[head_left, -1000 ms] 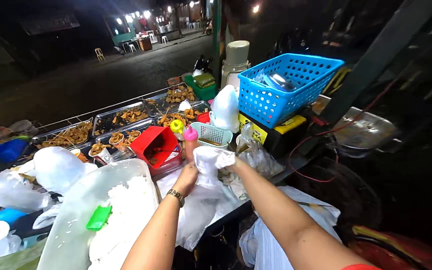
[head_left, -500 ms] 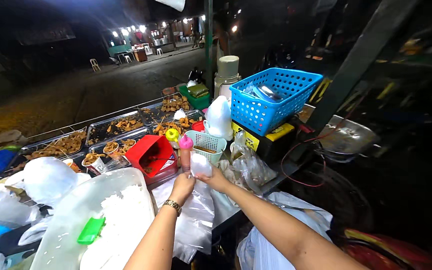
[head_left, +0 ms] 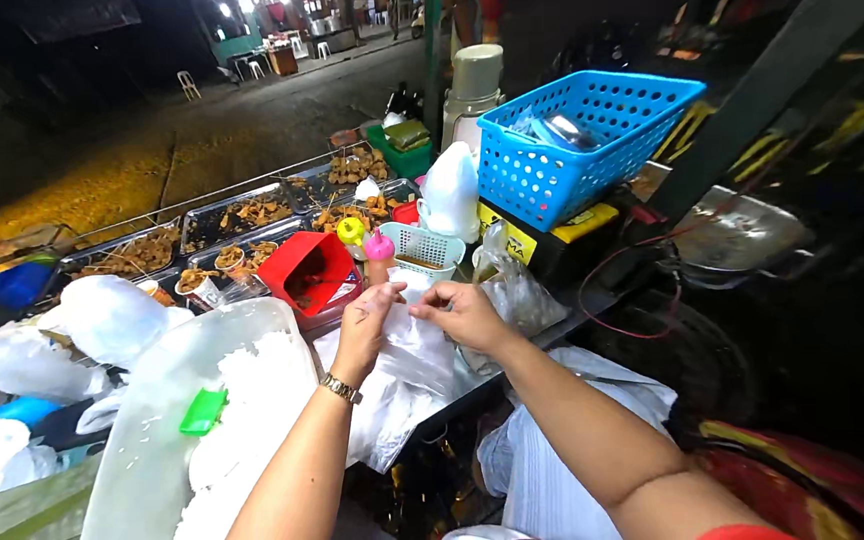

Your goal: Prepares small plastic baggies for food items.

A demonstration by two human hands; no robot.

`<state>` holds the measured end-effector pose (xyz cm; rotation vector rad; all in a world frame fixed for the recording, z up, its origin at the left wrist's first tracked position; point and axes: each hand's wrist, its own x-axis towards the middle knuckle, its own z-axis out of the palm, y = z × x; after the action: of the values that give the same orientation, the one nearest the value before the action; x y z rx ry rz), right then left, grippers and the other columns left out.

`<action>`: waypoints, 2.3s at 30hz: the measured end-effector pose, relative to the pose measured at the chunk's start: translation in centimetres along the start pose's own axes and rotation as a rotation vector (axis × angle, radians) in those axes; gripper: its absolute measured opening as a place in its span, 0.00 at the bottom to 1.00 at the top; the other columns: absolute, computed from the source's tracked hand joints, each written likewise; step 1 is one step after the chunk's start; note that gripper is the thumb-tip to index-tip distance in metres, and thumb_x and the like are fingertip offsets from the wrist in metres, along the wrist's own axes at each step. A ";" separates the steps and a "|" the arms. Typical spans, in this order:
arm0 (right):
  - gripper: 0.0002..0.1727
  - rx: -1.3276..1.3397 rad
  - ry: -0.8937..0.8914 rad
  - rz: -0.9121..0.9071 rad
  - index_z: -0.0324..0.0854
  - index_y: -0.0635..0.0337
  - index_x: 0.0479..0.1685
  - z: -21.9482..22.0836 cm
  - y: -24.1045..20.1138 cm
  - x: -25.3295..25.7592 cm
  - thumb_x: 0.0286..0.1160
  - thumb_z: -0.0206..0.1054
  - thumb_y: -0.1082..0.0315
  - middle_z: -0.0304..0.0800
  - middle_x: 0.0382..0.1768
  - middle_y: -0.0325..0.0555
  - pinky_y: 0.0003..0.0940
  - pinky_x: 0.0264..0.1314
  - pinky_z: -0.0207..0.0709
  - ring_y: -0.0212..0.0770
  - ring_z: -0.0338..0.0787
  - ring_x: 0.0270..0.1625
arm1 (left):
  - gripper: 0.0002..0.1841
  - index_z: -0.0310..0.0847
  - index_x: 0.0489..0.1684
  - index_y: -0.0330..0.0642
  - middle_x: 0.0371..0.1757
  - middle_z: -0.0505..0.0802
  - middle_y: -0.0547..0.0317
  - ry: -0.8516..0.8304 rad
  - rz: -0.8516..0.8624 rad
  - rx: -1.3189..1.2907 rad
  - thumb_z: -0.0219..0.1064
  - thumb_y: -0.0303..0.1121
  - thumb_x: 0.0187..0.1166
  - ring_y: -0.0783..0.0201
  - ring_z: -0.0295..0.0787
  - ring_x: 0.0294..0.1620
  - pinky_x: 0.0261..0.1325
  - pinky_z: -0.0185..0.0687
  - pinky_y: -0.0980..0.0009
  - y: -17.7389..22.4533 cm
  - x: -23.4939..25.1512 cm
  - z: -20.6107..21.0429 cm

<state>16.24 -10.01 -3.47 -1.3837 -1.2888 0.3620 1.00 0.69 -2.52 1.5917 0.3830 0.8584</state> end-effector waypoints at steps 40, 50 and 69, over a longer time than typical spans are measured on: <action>0.19 0.224 -0.147 0.622 0.77 0.71 0.73 -0.2 6.3 3.3 0.87 0.57 0.75 0.85 0.65 0.60 0.41 0.70 0.77 0.44 0.86 0.63 | 0.20 0.73 0.74 0.33 0.54 0.86 0.46 -0.028 -0.721 0.276 0.61 0.23 0.83 0.61 0.82 0.46 0.49 0.79 0.64 -2.8 1.9 1.1; 0.37 0.181 0.058 0.320 0.74 0.77 0.71 4.7 8.5 0.5 0.67 0.82 0.62 0.89 0.62 0.60 0.35 0.77 0.77 0.40 0.88 0.67 | 0.20 0.77 0.71 0.33 0.56 0.89 0.44 -0.095 -0.620 0.432 0.65 0.24 0.81 0.59 0.86 0.51 0.57 0.81 0.61 -3.6 1.8 0.6; 0.11 -0.088 -0.082 0.034 0.91 0.68 0.40 -1.2 -1.8 -0.7 0.78 0.68 0.68 0.94 0.36 0.46 0.24 0.50 0.81 0.27 0.88 0.39 | 0.10 0.86 0.52 0.32 0.42 0.95 0.61 -0.108 -0.112 -0.053 0.70 0.22 0.75 0.72 0.93 0.41 0.50 0.90 0.73 1.8 -0.9 1.0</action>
<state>16.17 -11.61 -1.91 -1.4795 -1.3631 0.3931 0.76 -1.03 -1.12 1.5457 0.3660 0.6889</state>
